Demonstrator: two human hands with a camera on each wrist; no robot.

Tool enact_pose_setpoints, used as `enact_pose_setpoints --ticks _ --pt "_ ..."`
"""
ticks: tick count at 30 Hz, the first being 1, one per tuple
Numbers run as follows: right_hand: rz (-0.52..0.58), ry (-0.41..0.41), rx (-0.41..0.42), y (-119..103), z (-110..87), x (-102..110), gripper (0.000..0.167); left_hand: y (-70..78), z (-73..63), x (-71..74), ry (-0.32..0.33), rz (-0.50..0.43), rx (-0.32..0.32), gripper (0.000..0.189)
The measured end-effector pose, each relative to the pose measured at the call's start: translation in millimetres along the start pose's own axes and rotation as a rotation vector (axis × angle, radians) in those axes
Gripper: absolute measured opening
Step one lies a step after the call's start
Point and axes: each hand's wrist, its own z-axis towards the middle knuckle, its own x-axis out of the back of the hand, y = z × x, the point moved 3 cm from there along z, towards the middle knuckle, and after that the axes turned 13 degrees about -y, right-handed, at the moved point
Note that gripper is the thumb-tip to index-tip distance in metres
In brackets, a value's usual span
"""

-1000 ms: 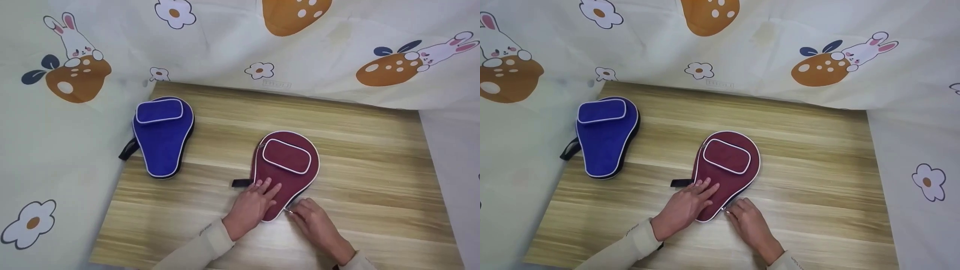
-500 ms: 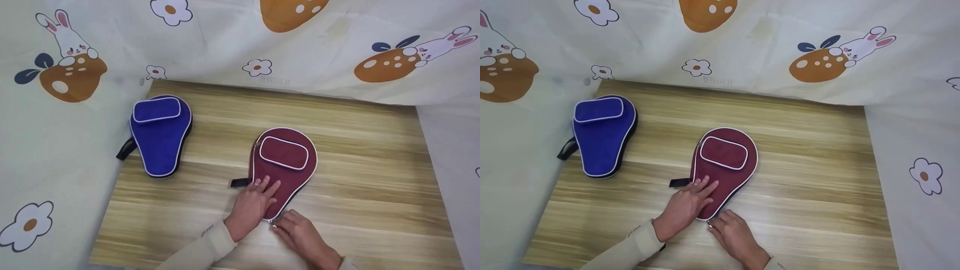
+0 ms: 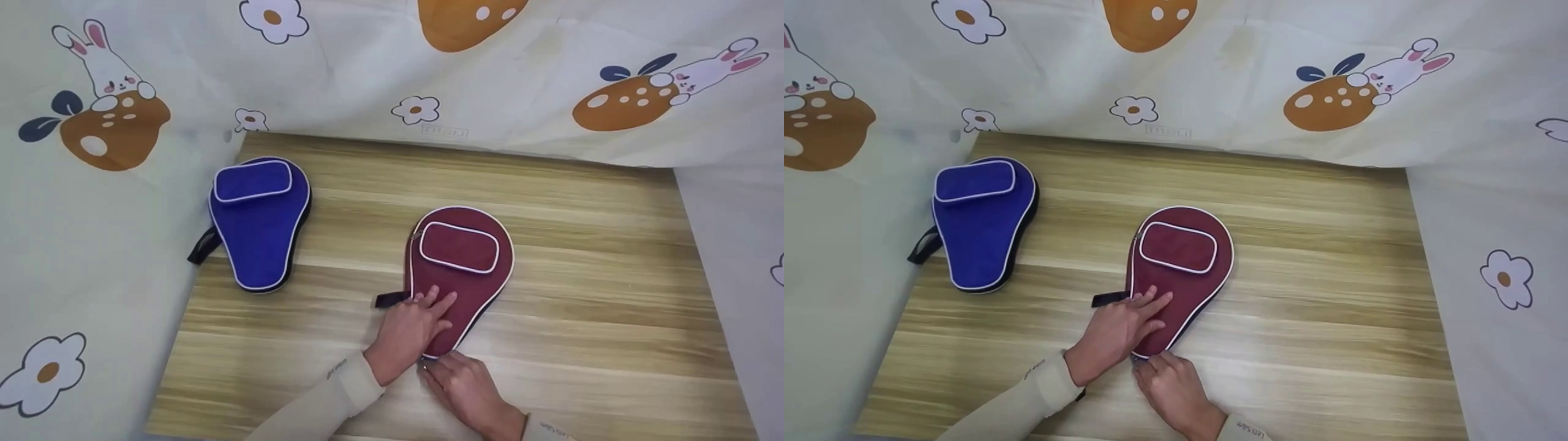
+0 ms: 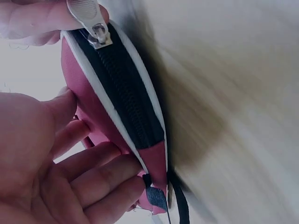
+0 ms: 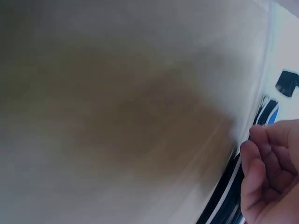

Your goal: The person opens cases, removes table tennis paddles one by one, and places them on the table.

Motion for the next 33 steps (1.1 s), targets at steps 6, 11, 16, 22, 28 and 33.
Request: enact_pose_setpoints --ticks 6,11,16,22,28,33 --pt "-0.042 -0.031 -0.016 -3 4.4 0 0.021 -3.6 1.4 1.2 -0.032 0.005 -0.011 0.049" --pt "-0.067 -0.080 -0.017 -4 12.8 0 0.015 -5.3 1.6 1.4 -0.059 0.022 -0.013 0.050" --pt "-0.061 -0.123 -0.007 -1 10.2 3 0.014 -3.8 1.5 1.3 -0.082 0.028 -0.031 0.050" --pt "-0.005 -0.149 -0.005 10 -7.5 12 0.027 0.5 0.6 0.9 -0.122 -0.065 -0.037 0.051" --pt "0.129 -0.118 -0.137 31 -26.2 31 0.029 4.6 1.8 0.3 -0.079 -0.144 -0.019 0.052" --pt "0.066 -0.075 -0.262 61 -39.1 44 0.041 13.1 2.5 -1.4 -0.055 -0.112 -0.004 0.062"
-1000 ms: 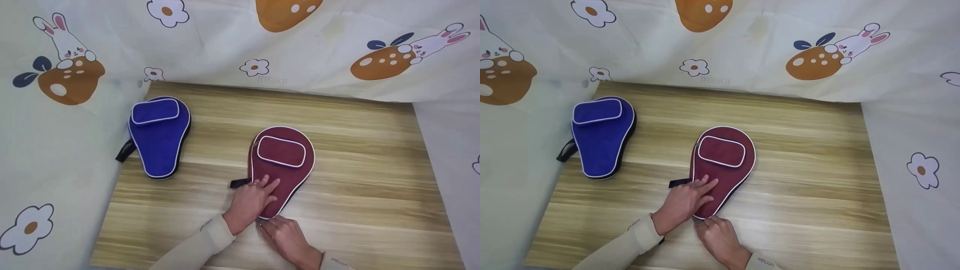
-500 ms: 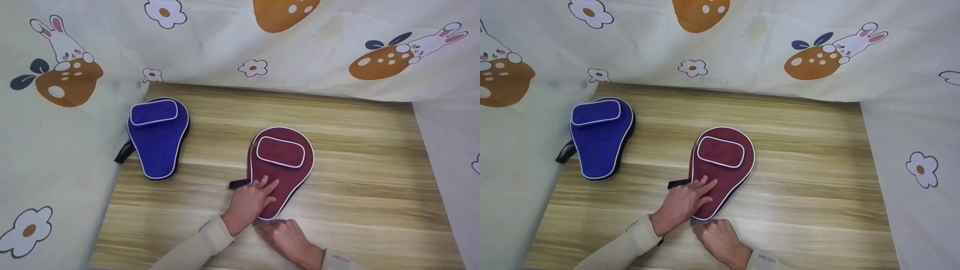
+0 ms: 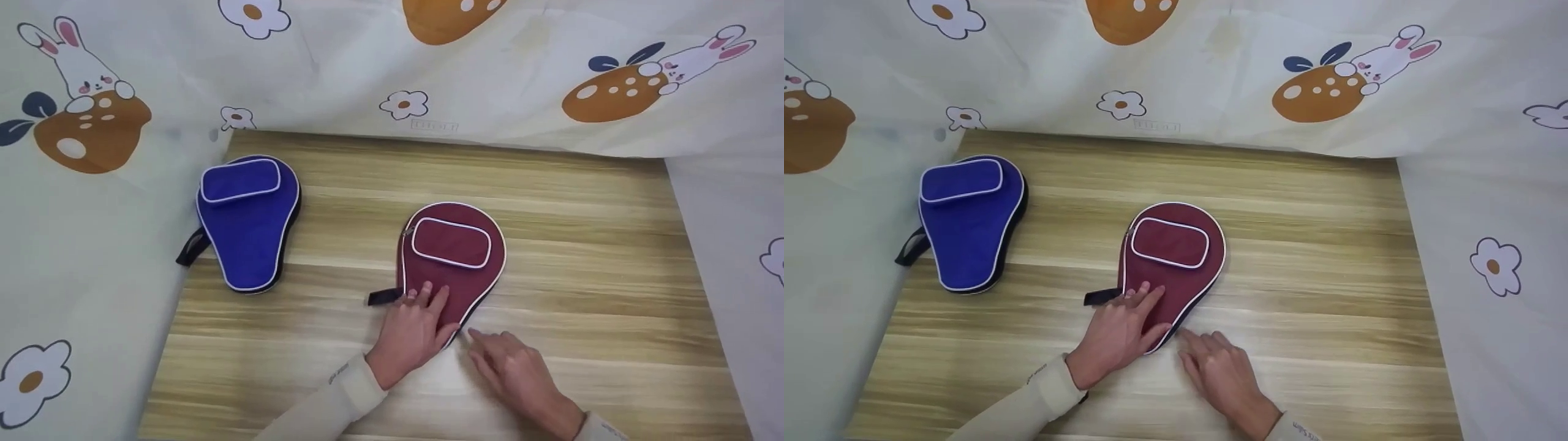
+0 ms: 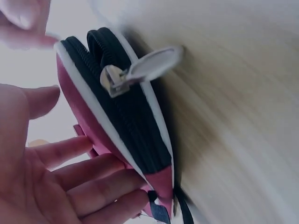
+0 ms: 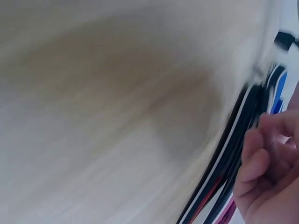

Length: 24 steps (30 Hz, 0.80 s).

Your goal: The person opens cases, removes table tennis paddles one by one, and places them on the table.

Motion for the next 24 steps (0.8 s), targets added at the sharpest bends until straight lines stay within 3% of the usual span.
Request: enact_pose_setpoints --ticks 5,10,15,19,24 --pt "-0.060 0.022 -0.123 39 10.4 9 0.061 6.9 -0.6 -3.0 -0.026 0.066 0.027 0.077" --pt "0.026 -0.062 -0.264 68 21.3 12 0.072 16.1 0.5 -4.1 -0.045 0.134 0.062 0.092" --pt "0.089 -0.134 -0.337 82 28.3 6 0.077 22.5 1.3 -7.0 0.017 0.207 0.093 0.091" --pt "0.082 -0.185 -0.344 87 33.8 2 0.077 20.5 1.0 -6.8 0.059 0.103 0.092 0.082" --pt "0.072 -0.243 -0.326 90 41.6 -3 0.078 14.7 -0.7 -4.4 0.051 -0.054 0.067 0.078"
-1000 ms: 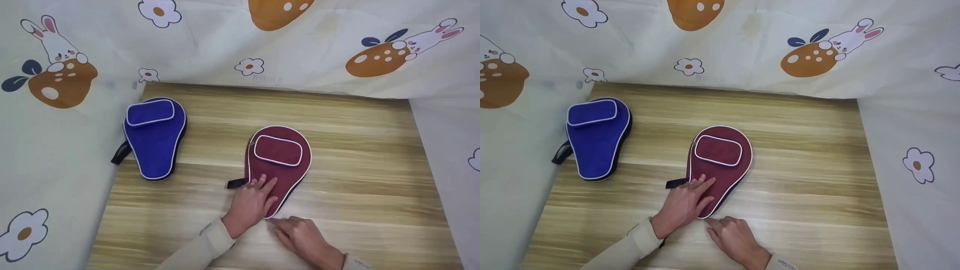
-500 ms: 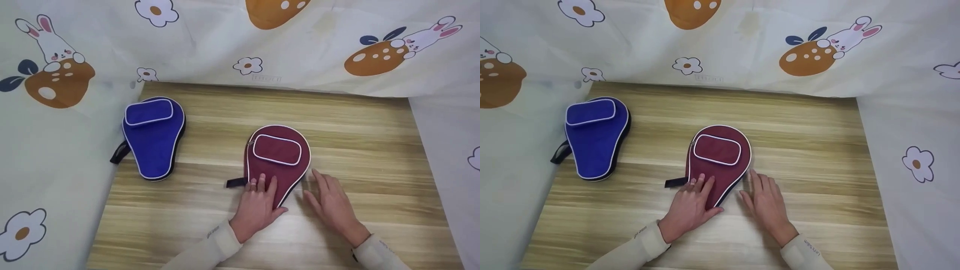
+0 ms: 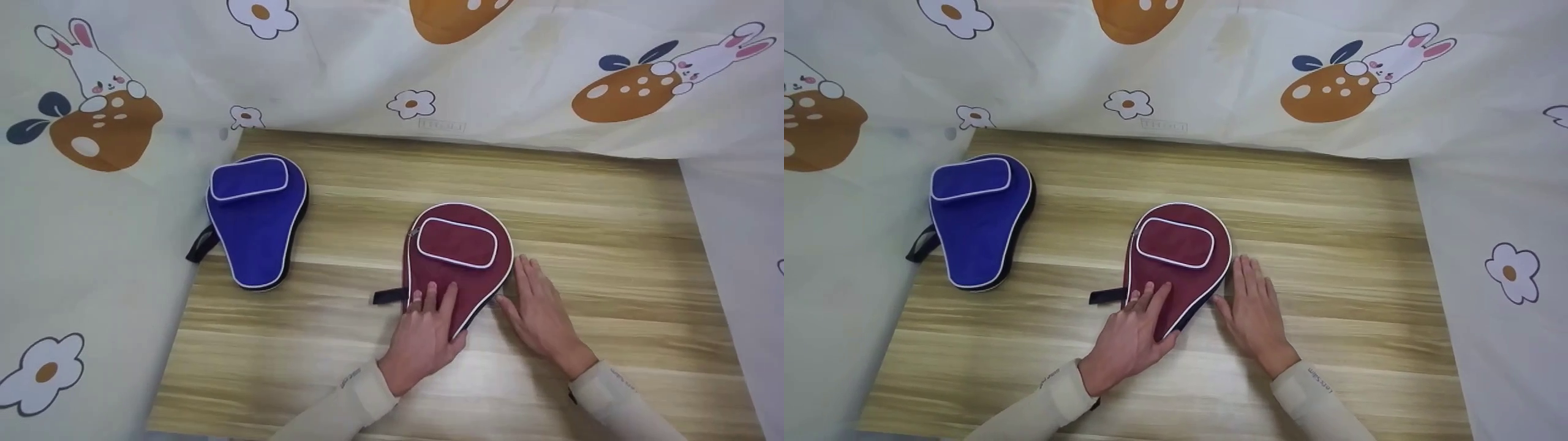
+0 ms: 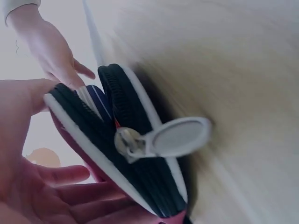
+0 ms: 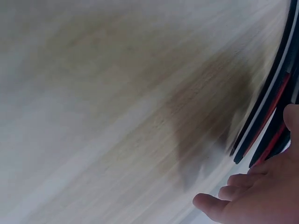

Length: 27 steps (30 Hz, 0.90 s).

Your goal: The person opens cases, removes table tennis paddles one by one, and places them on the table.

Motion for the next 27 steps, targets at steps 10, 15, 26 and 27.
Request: enact_pose_setpoints --ticks 10,15,26,27 --pt "-0.038 -0.011 0.040 -5 15.4 -10 0.076 -11.2 -4.7 2.4 -0.033 -0.215 -0.003 0.074" --pt "-0.067 0.004 0.042 -4 18.4 -13 0.076 -15.5 -10.2 4.8 0.017 -0.283 -0.007 0.068" --pt "-0.071 -0.007 0.012 0 20.1 -16 0.084 -26.4 -24.4 6.5 0.221 -0.396 -0.035 0.072" --pt "-0.073 -0.005 0.010 0 19.8 -16 0.086 -27.5 -25.2 6.6 0.234 -0.407 -0.034 0.073"
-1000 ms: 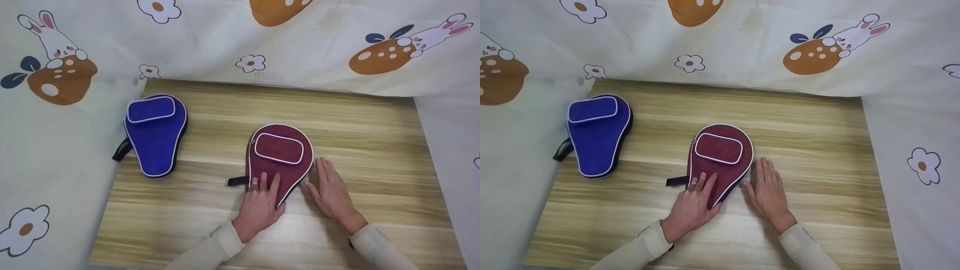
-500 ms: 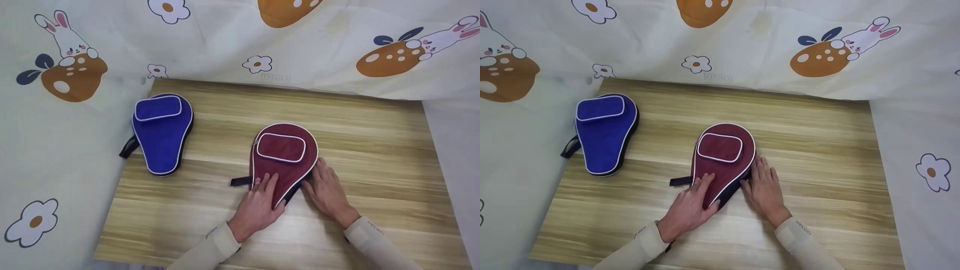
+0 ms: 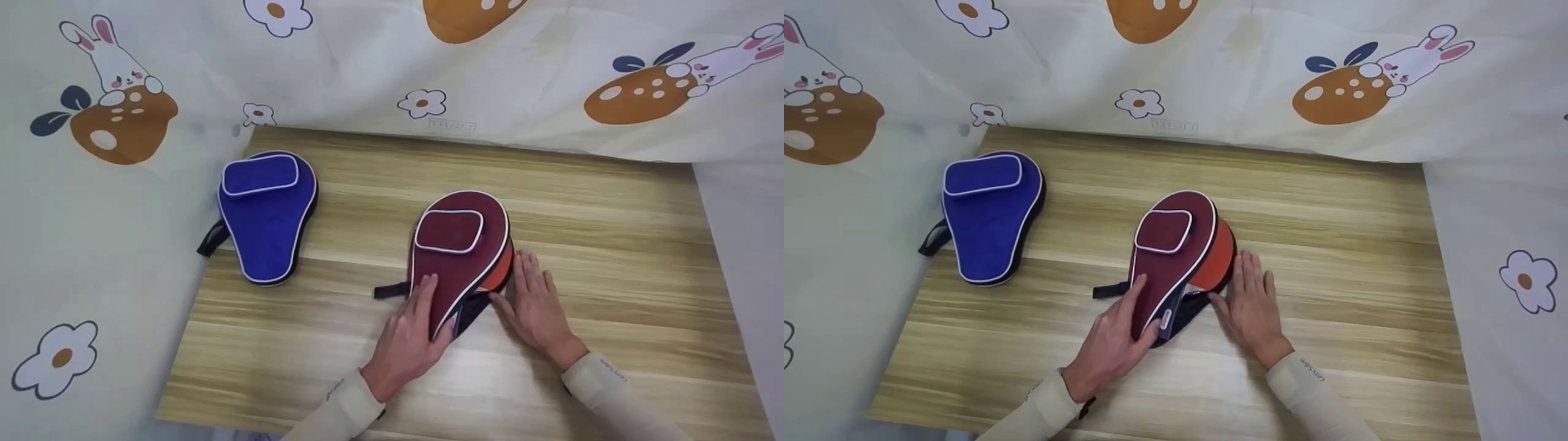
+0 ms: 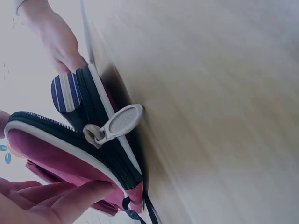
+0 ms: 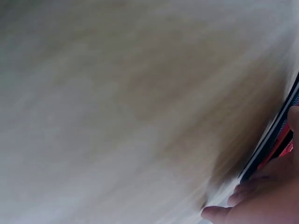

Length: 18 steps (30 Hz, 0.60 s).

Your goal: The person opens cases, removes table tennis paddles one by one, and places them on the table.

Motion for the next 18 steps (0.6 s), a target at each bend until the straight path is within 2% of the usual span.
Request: enact_pose_setpoints --ticks 4,11,18 --pt "-0.007 0.001 0.002 0 0.3 1 0.091 -3.8 -3.6 3.6 0.028 -0.051 0.027 0.079" --pt "-0.018 -0.018 0.063 -4 1.1 5 0.085 -8.5 -8.0 10.5 0.014 -0.189 0.116 0.083" --pt "-0.033 -0.036 0.069 -5 1.2 5 0.085 -18.2 -11.0 21.4 0.086 -0.239 0.147 0.079"
